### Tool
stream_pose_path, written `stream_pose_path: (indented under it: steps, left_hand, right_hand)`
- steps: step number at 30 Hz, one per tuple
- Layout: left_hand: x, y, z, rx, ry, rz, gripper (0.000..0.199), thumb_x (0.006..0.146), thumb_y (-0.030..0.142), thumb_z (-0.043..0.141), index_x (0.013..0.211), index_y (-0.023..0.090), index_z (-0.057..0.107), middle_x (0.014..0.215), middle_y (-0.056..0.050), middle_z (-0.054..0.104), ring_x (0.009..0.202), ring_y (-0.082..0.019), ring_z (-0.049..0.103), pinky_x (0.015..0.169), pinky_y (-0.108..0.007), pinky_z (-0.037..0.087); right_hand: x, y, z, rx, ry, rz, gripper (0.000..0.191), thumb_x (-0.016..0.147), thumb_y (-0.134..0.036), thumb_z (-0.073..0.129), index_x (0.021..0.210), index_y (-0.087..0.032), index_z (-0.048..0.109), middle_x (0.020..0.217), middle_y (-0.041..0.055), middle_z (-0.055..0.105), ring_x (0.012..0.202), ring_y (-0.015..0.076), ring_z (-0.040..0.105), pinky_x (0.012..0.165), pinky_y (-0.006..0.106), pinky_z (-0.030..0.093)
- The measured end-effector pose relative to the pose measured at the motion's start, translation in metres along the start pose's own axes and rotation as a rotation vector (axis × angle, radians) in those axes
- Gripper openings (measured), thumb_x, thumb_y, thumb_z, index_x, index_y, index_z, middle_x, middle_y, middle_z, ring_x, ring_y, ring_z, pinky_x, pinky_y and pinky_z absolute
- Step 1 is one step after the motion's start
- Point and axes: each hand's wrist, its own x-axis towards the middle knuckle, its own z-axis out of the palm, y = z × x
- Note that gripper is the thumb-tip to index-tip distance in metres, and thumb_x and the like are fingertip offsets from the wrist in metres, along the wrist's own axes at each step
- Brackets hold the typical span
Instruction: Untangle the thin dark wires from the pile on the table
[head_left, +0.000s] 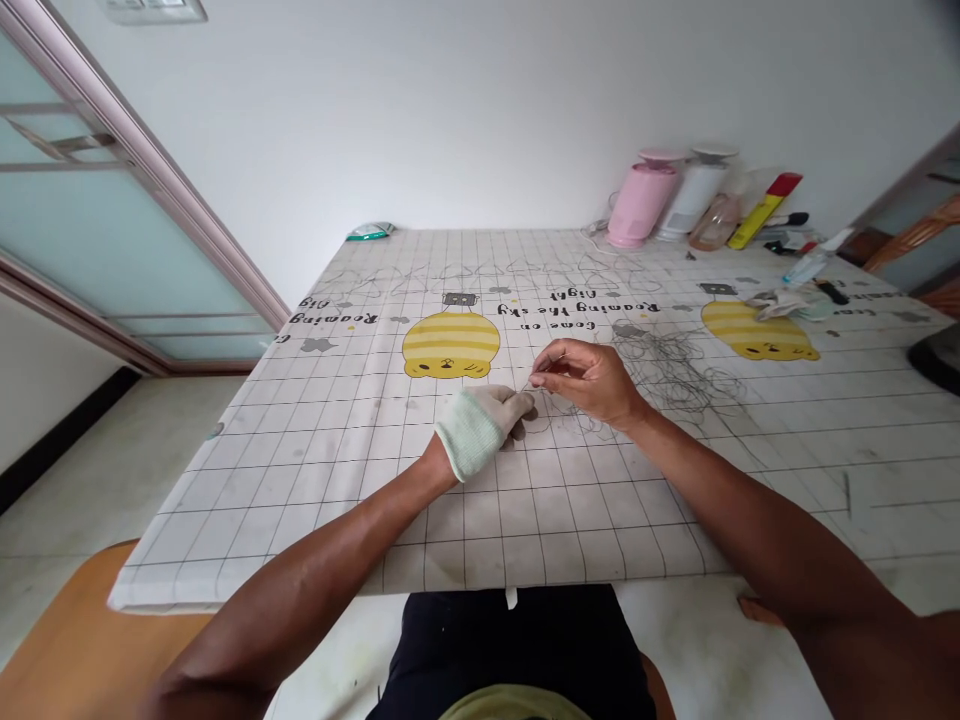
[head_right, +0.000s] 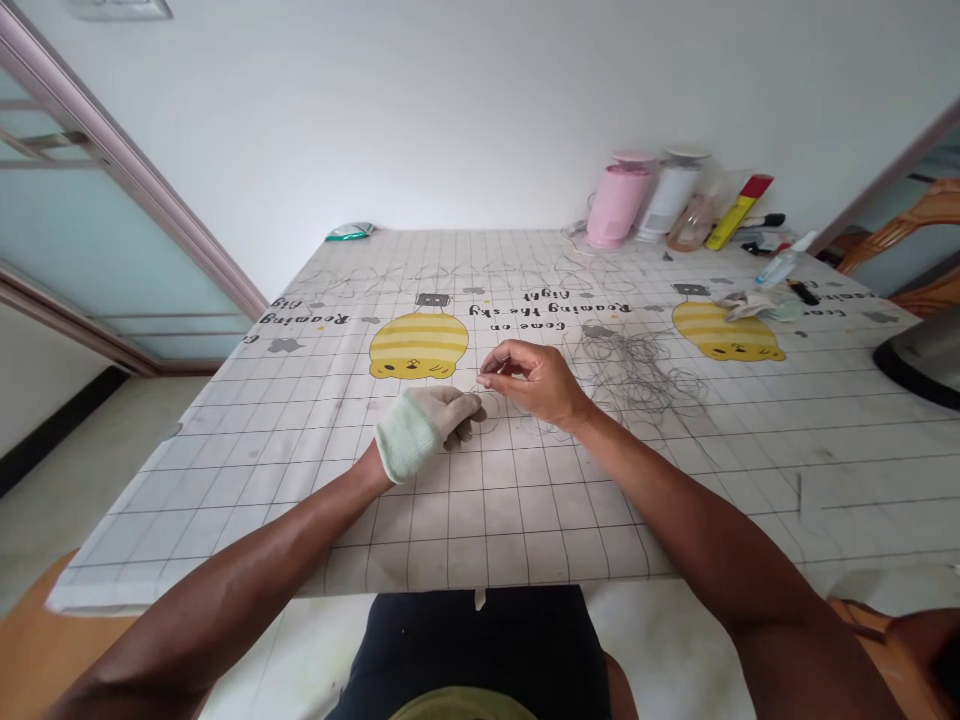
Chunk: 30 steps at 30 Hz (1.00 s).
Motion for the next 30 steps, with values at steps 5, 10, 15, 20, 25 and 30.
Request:
stream_pose_path:
  steps: [5,10,15,20,25,30]
  left_hand:
    - [-0.013,0.01,0.002,0.035,0.006,0.018,0.033,0.096,0.041,0.055,0.078,0.019,0.073,0.064,0.001,0.068,0.054,-0.012,0.061,0.055,-0.024,0.048]
    - [-0.024,0.018,0.003,0.058,0.024,0.049,0.032,0.096,0.04,0.053,0.08,0.02,0.072,0.065,0.002,0.069,0.054,-0.012,0.061,0.058,-0.025,0.049]
    - [-0.029,0.019,0.003,0.035,0.014,0.09,0.034,0.098,0.041,0.054,0.082,0.02,0.074,0.065,0.002,0.07,0.054,-0.011,0.061,0.058,-0.024,0.048]
    - [-0.028,0.017,0.002,-0.085,-0.02,0.083,0.032,0.097,0.039,0.055,0.081,0.018,0.073,0.063,0.001,0.067,0.051,-0.01,0.06,0.054,-0.022,0.047]
    - [-0.022,0.011,-0.003,-0.275,-0.163,0.086,0.033,0.095,0.043,0.063,0.08,0.015,0.073,0.062,-0.001,0.067,0.048,-0.01,0.058,0.05,-0.022,0.046]
    - [-0.02,-0.001,0.0,-0.508,-0.31,0.086,0.038,0.089,0.05,0.074,0.081,0.013,0.074,0.06,-0.002,0.064,0.046,-0.011,0.057,0.047,-0.024,0.043]
  right_hand:
    - [-0.009,-0.007,0.0,-0.031,0.08,-0.12,0.018,0.085,-0.039,0.085,0.088,-0.024,0.076,0.085,0.0024,0.075,0.079,0.0192,0.07,0.069,0.034,0.057]
    - [-0.015,-0.017,0.001,-0.056,0.124,-0.231,0.012,0.087,-0.031,0.085,0.087,-0.024,0.075,0.085,0.0018,0.075,0.078,0.0185,0.07,0.066,0.033,0.056]
    - [-0.018,-0.02,0.002,-0.073,0.143,-0.356,0.009,0.088,-0.023,0.083,0.091,-0.026,0.075,0.085,0.0014,0.075,0.077,0.0195,0.07,0.069,0.036,0.057]
    - [-0.018,-0.018,0.001,-0.114,0.146,-0.426,0.009,0.09,-0.021,0.08,0.095,-0.026,0.074,0.086,0.002,0.075,0.08,0.0211,0.072,0.071,0.039,0.06]
    - [-0.018,-0.024,0.002,-0.231,0.155,-0.511,0.01,0.092,-0.018,0.078,0.097,-0.026,0.073,0.086,0.0031,0.076,0.079,0.0213,0.073,0.069,0.039,0.061]
    - [-0.016,-0.028,0.009,-0.258,0.18,-0.627,0.014,0.091,-0.016,0.078,0.098,-0.027,0.072,0.086,0.0036,0.077,0.081,0.0227,0.074,0.07,0.041,0.063]
